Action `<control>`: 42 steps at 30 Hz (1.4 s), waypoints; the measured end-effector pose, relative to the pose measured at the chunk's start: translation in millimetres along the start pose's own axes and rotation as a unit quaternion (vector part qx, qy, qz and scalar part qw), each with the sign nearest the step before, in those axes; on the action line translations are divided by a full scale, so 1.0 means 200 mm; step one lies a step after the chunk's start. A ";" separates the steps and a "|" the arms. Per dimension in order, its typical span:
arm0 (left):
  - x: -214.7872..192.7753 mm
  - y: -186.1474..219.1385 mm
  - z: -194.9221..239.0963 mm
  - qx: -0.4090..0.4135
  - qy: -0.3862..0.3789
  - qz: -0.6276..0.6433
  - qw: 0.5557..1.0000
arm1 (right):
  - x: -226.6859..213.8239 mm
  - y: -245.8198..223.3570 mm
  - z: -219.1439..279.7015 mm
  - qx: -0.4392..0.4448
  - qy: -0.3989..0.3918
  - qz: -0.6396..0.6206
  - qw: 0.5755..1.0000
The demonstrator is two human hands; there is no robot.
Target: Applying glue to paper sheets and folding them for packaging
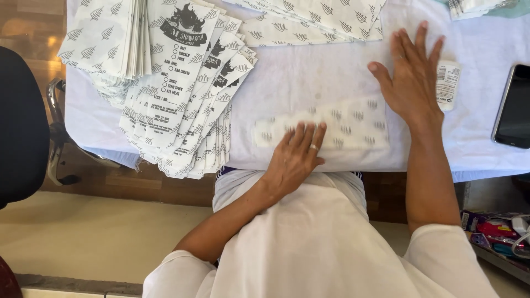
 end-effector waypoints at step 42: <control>-0.01 -0.46 -0.17 -0.017 0.070 0.067 0.995 | 0.09 0.80 0.63 0.304 0.163 -0.469 0.813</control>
Point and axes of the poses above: each hand's wrist, its own z-axis away from the middle knuckle, its own x-axis out of the palm, y = z × x, the point moved 10 cm from there along -z, towards the middle knuckle, and after that the axes turned 8 degrees about z, right-handed, at the moved point
